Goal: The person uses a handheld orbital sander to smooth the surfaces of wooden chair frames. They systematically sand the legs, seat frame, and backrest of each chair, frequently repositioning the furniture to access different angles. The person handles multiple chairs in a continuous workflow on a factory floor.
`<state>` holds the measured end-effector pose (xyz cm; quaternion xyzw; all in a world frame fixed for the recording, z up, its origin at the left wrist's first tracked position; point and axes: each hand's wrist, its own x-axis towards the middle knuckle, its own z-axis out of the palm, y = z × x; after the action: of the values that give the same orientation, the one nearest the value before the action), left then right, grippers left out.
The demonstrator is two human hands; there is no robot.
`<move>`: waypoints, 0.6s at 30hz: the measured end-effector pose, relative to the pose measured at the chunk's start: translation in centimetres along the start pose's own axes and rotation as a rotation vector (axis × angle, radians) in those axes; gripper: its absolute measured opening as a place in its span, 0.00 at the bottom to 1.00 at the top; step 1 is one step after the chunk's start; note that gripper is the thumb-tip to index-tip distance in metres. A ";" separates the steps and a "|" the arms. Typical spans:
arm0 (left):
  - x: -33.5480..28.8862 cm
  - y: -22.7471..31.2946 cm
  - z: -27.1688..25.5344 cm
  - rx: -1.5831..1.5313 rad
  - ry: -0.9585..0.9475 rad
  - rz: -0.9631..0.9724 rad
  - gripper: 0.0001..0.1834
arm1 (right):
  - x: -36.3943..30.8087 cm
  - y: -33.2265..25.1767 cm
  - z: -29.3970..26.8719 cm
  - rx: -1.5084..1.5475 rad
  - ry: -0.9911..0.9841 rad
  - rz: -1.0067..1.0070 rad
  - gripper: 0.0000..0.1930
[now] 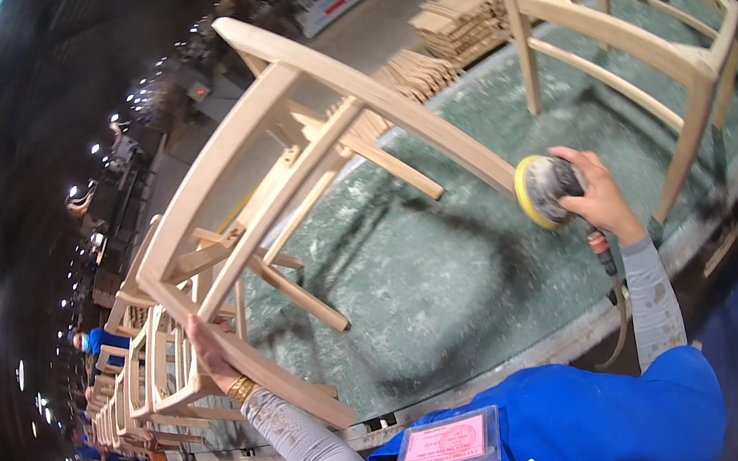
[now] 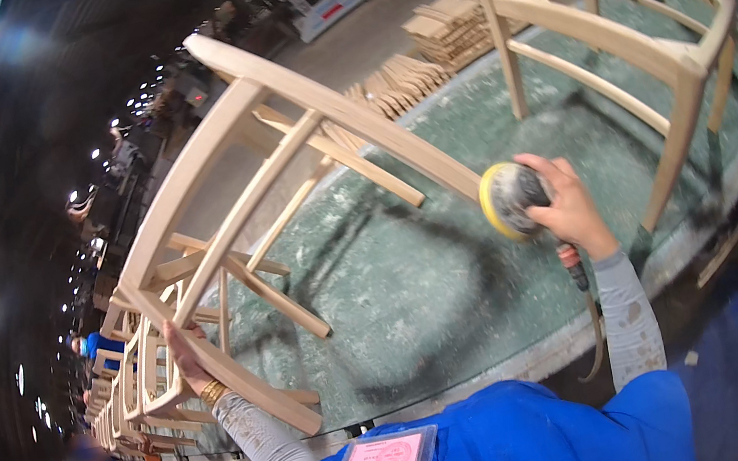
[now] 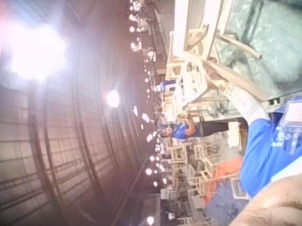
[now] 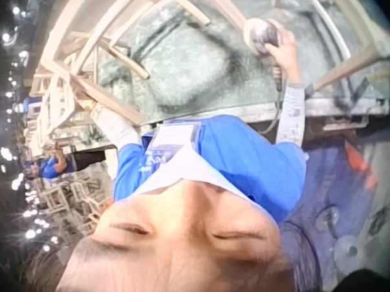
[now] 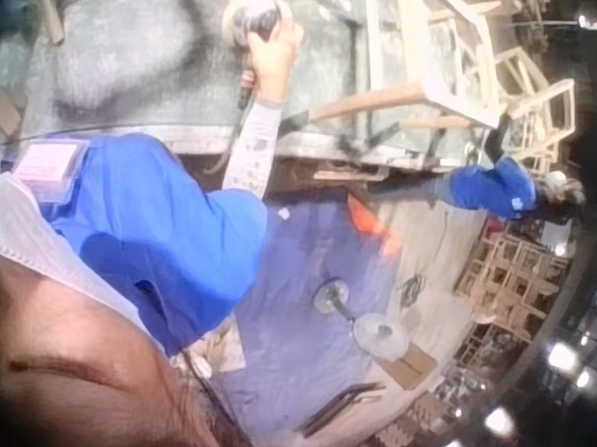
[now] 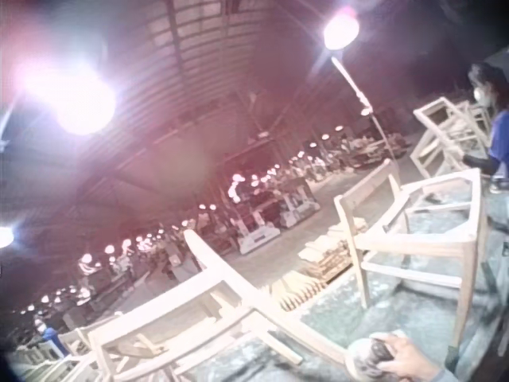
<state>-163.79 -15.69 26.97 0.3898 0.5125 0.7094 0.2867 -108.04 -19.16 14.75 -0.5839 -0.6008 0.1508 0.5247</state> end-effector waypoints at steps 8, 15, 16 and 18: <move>1.4 -1.1 -1.2 -0.068 -0.150 0.074 0.17 | -11.3 7.3 2.0 -0.213 -0.046 0.467 0.35; 1.6 -1.3 -2.6 -0.082 -0.147 0.118 0.21 | -12.4 8.3 10.1 -0.265 -0.246 0.429 0.40; 2.0 -1.1 -2.4 -0.190 -0.202 0.048 0.22 | -12.9 9.4 11.0 -0.327 -0.271 0.395 0.40; 2.6 -1.0 -2.1 -0.308 -0.293 -0.059 0.25 | -13.9 10.0 12.5 -0.416 -0.306 0.350 0.41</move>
<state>-166.91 -14.38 26.36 0.4252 0.3619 0.7065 0.4349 -115.89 -22.99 -4.59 -0.7440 -0.5810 0.1990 0.2635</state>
